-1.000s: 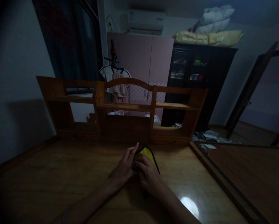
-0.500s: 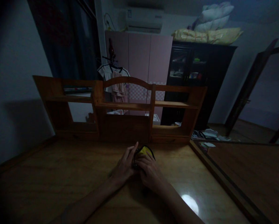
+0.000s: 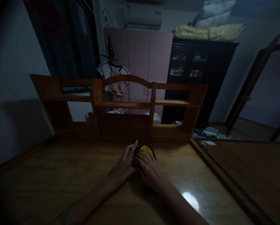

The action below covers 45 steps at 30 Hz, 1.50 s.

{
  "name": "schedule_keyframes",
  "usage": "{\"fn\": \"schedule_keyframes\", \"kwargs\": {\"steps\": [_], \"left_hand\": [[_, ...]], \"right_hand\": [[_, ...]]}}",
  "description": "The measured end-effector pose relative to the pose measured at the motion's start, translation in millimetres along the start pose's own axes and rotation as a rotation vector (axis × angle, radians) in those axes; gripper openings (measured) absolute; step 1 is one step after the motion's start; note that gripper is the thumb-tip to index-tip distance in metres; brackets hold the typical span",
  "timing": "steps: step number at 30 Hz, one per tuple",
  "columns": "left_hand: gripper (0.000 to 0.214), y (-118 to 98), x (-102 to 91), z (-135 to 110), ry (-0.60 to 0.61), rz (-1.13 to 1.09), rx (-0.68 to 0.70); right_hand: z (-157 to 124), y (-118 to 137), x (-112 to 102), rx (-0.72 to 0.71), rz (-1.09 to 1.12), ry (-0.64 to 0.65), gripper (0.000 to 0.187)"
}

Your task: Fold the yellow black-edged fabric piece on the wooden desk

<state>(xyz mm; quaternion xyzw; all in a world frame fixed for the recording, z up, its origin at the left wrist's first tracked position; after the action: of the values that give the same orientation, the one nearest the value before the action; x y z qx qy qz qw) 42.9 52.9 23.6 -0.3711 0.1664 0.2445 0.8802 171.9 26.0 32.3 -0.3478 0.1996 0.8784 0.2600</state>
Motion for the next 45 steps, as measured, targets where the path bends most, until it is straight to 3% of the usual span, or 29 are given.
{"fn": "schedule_keyframes", "kwargs": {"steps": [5, 10, 19, 23, 25, 28, 36, 40, 45], "left_hand": [[0.107, 1, 0.5, -1, 0.012, 0.047, 0.037], [0.108, 2, 2.4, -3, 0.047, 0.144, 0.08], [0.112, -4, 1.1, -2, 0.067, 0.174, 0.106], [0.113, -7, -2.1, -1, 0.097, 0.102, 0.082], [0.112, -7, -2.0, -2, 0.099, 0.06, 0.079], [0.111, -2, 2.4, -3, 0.092, 0.021, 0.056], [0.115, 9, 7.6, -1, 0.015, -0.081, -0.026], [0.116, 10, 1.6, 3, -0.002, -0.118, -0.065], [0.113, 11, 4.4, 0, 0.024, -0.116, -0.029]], "right_hand": [[1, -2, 4, 0.013, 0.058, -0.022, 0.059], [0, -7, 4, 0.116, 0.286, -0.063, 0.061], [-10, -39, 3, 0.636, 0.658, 0.057, 0.066], [-12, -43, 3, 0.749, 0.7, 0.113, 0.069], [-10, -43, 2, 0.722, 0.656, 0.097, 0.062], [-6, -39, 0, 0.559, 0.583, 0.071, 0.051], [-2, -18, -5, 0.083, 0.157, 0.01, 0.067], [-5, -19, 3, 0.004, -0.011, 0.062, 0.07], [-9, -18, 11, -0.022, -0.059, 0.084, 0.067]]}}
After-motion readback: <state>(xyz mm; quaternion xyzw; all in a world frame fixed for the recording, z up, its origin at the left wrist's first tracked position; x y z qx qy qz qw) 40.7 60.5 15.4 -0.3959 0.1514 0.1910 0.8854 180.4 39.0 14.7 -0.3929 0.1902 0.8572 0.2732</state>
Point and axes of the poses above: each hand's wrist, its own z-axis towards the middle knuckle, its own x-axis out of the palm, y = z × x, the point moved 5 cm from there along z, towards the middle knuckle, and after that the axes turned 12 degrees about -y, right-handed, at the moved point
